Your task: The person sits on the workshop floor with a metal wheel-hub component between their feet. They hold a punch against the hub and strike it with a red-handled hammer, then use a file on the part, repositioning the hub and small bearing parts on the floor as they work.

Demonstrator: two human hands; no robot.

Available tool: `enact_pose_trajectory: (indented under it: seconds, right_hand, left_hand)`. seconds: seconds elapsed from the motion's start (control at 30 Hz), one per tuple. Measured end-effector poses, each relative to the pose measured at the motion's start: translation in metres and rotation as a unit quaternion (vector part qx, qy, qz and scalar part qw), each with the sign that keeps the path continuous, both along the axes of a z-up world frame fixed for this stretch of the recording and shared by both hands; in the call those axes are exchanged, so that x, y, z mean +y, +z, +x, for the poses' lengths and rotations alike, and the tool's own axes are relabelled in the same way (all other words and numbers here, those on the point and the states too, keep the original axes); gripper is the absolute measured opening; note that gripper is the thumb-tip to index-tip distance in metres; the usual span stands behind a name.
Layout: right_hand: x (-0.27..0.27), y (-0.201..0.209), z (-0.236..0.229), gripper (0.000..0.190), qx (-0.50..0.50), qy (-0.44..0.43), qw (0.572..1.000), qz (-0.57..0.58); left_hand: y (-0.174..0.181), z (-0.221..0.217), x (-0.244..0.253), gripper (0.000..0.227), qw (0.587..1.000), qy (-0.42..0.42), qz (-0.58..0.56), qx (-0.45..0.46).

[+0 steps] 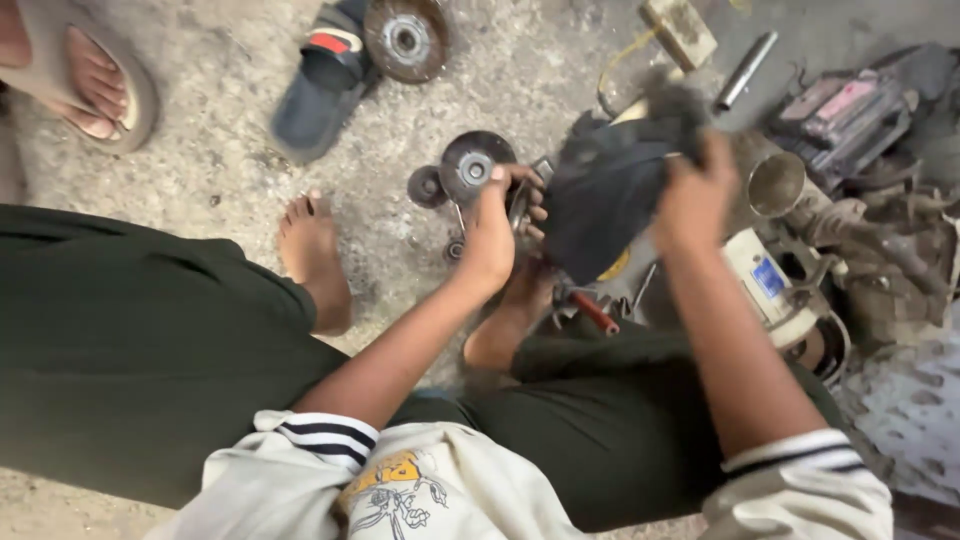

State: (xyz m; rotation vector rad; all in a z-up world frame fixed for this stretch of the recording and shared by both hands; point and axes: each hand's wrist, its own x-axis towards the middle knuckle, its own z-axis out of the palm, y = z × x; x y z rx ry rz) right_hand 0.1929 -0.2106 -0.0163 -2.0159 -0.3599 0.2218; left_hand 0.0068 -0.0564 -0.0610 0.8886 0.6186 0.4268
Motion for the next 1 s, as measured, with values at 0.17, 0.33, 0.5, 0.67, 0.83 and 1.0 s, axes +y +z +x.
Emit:
enact_pose_trajectory:
  seconds: [0.17,0.33,0.5,0.67,0.83,1.0]
  right_hand:
    - [0.03,0.097,-0.044,0.049,0.083,-0.029,0.976,0.198]
    - [0.037,0.054,-0.115,0.045,-0.216,0.298,0.92,-0.135]
    - [0.045,0.027,-0.095,0.04,-0.197,0.272,0.926,-0.171]
    - [0.027,0.022,-0.044,0.028,-0.197,0.185,0.951,-0.148]
    - [0.049,0.039,-0.118,0.033,-0.284,0.319,0.896,-0.124]
    - [0.042,0.032,-0.11,0.029,-0.211,0.232,0.943,-0.108]
  left_hand:
    - [-0.039,0.014,0.001,0.021,0.985,-0.005,-0.171,0.01]
    - [-0.046,0.01,-0.015,0.019,0.986,-0.022,-0.163,-0.02]
    - [-0.063,0.008,-0.034,0.032,0.975,-0.025,-0.223,0.001]
    - [-0.04,-0.005,-0.019,0.042,0.995,-0.043,0.088,-0.028]
    - [-0.057,-0.004,-0.02,0.051,0.956,-0.025,-0.253,-0.149]
    - [-0.037,-0.018,-0.029,0.068,0.99,-0.122,-0.058,-0.04]
